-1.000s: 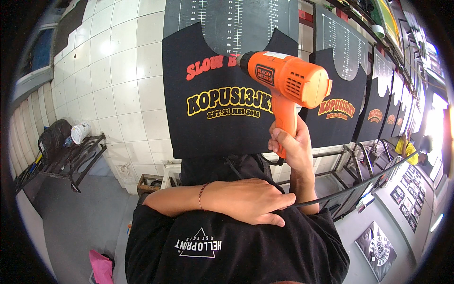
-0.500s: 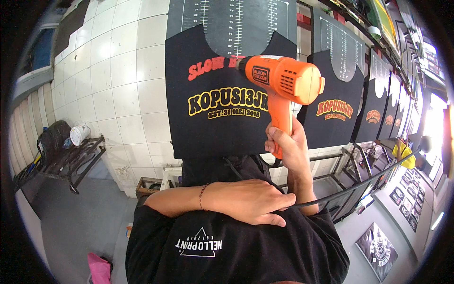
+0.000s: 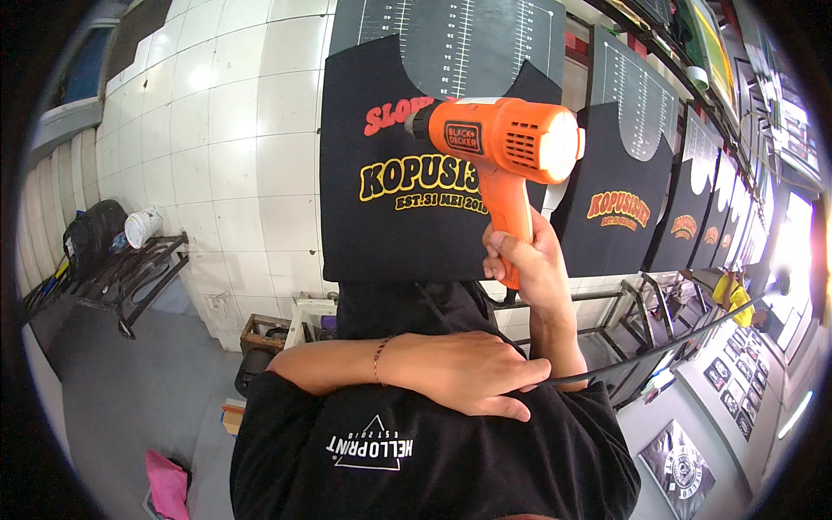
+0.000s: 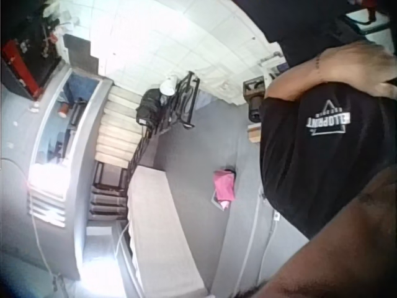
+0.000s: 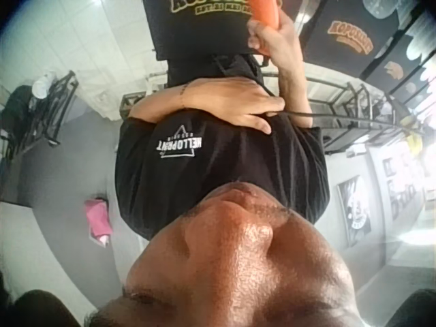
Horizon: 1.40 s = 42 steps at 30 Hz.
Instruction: The person uses a heat gun to dry ink on a series of black t-shirts mounted on a screen printing carousel, moving from one shirt to the next while smoothing the fabric by hand.
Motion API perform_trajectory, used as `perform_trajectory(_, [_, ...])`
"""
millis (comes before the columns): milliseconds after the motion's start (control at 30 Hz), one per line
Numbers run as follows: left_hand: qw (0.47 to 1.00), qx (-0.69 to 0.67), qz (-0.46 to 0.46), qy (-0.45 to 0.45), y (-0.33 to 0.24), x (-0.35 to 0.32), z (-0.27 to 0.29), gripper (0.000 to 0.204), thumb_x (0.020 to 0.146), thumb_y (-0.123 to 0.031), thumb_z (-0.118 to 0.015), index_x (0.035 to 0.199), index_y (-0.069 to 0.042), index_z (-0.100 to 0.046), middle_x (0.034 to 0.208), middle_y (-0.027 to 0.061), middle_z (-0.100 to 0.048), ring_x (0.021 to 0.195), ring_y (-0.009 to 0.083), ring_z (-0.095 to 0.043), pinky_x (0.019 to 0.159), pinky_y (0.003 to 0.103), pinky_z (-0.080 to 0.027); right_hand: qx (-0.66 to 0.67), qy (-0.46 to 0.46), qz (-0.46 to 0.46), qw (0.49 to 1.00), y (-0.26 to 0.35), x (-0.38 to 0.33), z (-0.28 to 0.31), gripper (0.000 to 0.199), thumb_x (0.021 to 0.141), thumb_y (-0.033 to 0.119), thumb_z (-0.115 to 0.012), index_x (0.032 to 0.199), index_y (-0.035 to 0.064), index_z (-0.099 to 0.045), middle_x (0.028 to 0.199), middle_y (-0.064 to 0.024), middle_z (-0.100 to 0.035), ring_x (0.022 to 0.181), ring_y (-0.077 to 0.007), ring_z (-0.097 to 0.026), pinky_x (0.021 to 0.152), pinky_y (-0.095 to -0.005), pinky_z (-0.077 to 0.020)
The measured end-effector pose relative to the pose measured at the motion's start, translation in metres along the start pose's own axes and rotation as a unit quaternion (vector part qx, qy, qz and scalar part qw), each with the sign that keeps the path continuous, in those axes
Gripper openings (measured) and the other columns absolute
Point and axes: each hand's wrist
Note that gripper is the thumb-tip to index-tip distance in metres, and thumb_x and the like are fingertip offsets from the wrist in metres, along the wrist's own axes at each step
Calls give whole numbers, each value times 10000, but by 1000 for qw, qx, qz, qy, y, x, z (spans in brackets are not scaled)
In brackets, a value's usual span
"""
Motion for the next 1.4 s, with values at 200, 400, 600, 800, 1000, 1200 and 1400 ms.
perform_trajectory(200, [1000,6,10,18,-2,0,0,435,941,-386,-586,1004,15,-427,770,188,-594,733,401,-619,641,465,-491,-67,17,-4,998,-1,4,-17,358,843,105,-627,1168,11,-511,752,3,-537,530,-77,-532,460,-217,-412])
perform_trajectory(400, [999,2,-26,-22,1,-2,-10,444,938,-374,-592,1052,28,-443,826,207,-603,779,410,-626,682,465,-508,-72,60,-5,996,-3,6,-23,355,841,114,-634,1159,10,-518,755,6,-536,536,-72,-535,466,-217,-410])
perform_trajectory(600, [999,-25,-16,-32,3,-4,-19,413,956,-357,-566,1050,29,-455,840,208,-591,778,411,-611,718,458,-503,-85,62,3,994,-6,8,-28,364,842,119,-635,1166,9,-510,764,-1,-534,547,-74,-527,492,-226,-421])
perform_trajectory(800, [996,62,7,-56,4,-7,-27,415,961,-329,-553,1155,34,-500,868,188,-590,829,364,-602,774,452,-487,36,38,-21,998,-9,-18,-5,381,833,102,-641,1176,36,-489,758,-12,-486,529,-82,-474,506,-233,-433])
perform_trajectory(1000, [976,191,37,-99,21,-40,-15,424,925,-336,-595,1140,28,-632,1245,166,-613,1180,327,-561,1003,426,-447,79,-35,105,991,-24,-87,53,826,782,314,-716,1397,-69,-319,693,-8,-454,415,-72,-431,446,-258,-433])
perform_trajectory(1200, [705,469,185,-498,95,-91,76,431,913,-213,-591,1244,58,-535,1363,224,-496,1263,417,-458,1075,479,-354,159,-66,227,959,-53,-144,97,955,798,381,-738,1459,-50,-199,754,-20,-490,445,-71,-467,458,-245,-430])
perform_trajectory(1400, [587,586,308,-465,171,-108,120,714,991,-435,-464,1447,92,-306,1539,288,-229,1450,435,-170,1175,529,-157,162,-128,243,948,-61,-164,112,907,823,345,-700,1471,-32,-190,736,-13,-455,456,-69,-446,492,-245,-433])
Point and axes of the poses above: each hand's wrist, its own x-axis towards the middle knuckle, its own z-axis out of the back of the hand, y = z × x
